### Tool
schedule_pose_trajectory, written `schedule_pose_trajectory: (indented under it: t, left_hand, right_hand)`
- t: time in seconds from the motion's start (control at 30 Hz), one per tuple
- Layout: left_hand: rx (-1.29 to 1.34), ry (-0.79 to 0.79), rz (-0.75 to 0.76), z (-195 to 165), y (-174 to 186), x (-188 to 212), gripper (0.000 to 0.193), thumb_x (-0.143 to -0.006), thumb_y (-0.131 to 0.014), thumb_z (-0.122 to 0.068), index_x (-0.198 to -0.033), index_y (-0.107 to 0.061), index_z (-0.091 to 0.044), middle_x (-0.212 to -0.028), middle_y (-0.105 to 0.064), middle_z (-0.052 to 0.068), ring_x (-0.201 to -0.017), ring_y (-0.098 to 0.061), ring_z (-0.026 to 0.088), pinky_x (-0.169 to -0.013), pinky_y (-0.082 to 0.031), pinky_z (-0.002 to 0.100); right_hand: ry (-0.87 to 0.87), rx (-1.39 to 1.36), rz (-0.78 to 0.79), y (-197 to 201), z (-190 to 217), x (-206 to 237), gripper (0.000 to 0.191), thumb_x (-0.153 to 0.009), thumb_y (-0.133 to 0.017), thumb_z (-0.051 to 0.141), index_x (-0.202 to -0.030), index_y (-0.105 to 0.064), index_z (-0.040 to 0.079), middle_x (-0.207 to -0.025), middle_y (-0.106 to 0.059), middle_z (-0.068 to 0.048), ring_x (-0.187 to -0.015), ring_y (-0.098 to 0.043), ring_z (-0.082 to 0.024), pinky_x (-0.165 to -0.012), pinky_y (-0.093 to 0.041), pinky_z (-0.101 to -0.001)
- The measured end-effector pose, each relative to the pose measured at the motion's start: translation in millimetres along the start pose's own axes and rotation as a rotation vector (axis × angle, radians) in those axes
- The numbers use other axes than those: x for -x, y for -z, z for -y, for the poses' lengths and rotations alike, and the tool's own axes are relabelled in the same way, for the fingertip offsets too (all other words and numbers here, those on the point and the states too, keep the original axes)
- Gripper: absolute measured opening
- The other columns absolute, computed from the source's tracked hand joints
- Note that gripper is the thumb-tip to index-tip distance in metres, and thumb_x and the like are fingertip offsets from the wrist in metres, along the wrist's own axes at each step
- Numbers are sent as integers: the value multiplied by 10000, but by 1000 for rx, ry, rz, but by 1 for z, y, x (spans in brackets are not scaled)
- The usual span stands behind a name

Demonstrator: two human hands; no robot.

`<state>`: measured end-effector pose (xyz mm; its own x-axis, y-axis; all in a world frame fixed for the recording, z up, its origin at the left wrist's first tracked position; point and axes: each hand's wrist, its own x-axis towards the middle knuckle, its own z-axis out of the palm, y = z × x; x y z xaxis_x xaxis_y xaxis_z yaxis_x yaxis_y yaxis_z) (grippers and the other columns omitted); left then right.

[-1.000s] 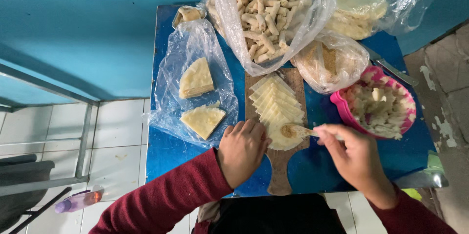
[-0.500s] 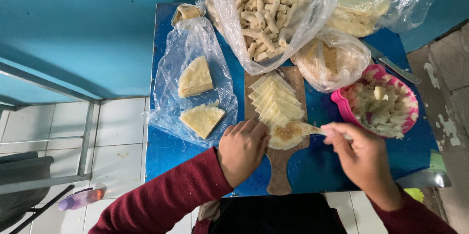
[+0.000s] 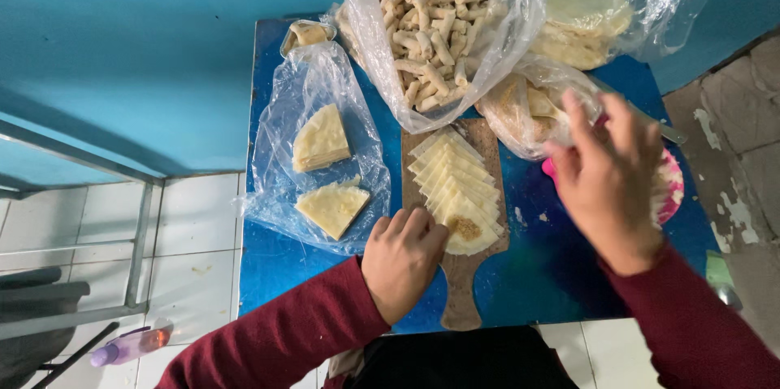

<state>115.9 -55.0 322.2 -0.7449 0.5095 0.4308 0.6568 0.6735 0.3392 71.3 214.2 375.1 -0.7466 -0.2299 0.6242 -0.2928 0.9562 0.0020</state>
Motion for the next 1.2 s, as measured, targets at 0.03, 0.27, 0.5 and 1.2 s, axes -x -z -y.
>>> schedule_pose_trajectory:
  t: [0.03, 0.27, 0.5, 1.2]
  left_hand:
    - [3, 0, 12, 0, 0, 1, 126, -843, -697, -148, -960, -650, -136, -936, -574, 39, -869, -598, 234, -710, -462, 385]
    - [27, 19, 4, -4, 1, 2, 238, -849, -672, -156, -1082, -651, -109, -1004, -611, 47, -930, -608, 242, -751, -472, 383]
    - [50, 118, 51, 0, 0, -2, 132, -948, -654, -207, -1001, -637, -87, -909, -612, 78, -854, -615, 276, -714, -480, 411]
    - [303, 55, -67, -10, -2, -8, 125, -983, -635, -131, -1096, -657, -79, -920, -666, 74, -872, -646, 288, -781, -491, 412]
  right_hand:
    - [-7, -65, 40, 2, 13, 6, 496, -906, -734, 140, -1389, -637, 80, -1197, -675, -193, -973, -569, -301, -906, -389, -451]
    - [219, -443, 257, -2, 68, 37, 583, -795, -651, 5, -1367, -623, 115, -1120, -718, -48, -1107, -613, -280, -956, -365, -476]
    - [196, -496, 269, -5, 71, 42, 545, -827, -686, -4, -1357, -650, 119, -996, -678, -55, -1020, -624, -230, -909, -375, -428]
    - [-226, -378, 260, -9, 74, 73, 213, -724, -829, 147, -876, -684, 115, -838, -677, -33, -833, -596, -286, -755, -431, -427]
